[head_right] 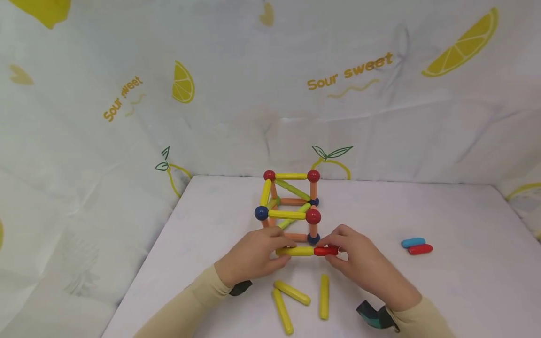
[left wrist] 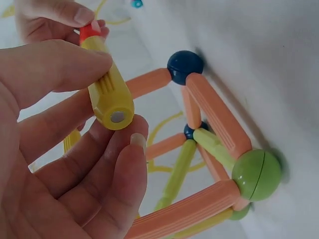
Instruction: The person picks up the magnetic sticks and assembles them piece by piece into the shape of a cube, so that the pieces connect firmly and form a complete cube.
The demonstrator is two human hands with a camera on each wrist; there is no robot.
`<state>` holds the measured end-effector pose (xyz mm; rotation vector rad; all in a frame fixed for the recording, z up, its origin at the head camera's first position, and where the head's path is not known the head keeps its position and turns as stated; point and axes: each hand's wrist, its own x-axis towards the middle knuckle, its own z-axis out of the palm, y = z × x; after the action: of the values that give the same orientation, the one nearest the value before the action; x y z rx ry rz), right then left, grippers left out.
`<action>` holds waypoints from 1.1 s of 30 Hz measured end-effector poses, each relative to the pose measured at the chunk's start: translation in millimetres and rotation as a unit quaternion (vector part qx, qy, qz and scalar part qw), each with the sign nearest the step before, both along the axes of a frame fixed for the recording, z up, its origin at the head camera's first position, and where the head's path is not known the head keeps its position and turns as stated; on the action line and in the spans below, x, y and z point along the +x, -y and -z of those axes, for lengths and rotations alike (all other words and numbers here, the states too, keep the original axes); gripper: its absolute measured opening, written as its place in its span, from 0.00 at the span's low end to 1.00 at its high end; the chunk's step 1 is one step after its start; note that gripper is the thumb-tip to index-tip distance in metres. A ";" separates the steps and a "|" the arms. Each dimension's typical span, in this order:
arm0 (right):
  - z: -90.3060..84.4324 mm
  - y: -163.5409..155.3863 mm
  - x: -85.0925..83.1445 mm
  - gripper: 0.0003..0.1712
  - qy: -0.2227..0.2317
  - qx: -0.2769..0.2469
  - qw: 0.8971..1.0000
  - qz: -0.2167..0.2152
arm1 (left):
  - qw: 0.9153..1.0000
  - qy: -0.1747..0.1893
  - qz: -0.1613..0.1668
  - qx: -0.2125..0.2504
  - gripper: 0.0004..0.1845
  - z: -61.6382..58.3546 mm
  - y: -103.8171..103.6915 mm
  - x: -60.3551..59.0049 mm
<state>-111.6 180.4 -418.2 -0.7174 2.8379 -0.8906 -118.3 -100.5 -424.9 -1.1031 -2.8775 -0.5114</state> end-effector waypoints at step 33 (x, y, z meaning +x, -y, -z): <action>10.6 45.7 3.5 0.22 -0.235 -0.029 0.971 0.021 | 0.981 -0.144 -0.079 -0.106 0.16 25.5 -5.4 -3.9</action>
<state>-108.1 134.6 -428.8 -0.9970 3.2551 -0.9171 -122.2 -95.1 -450.4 -0.8716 -2.7744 -0.0329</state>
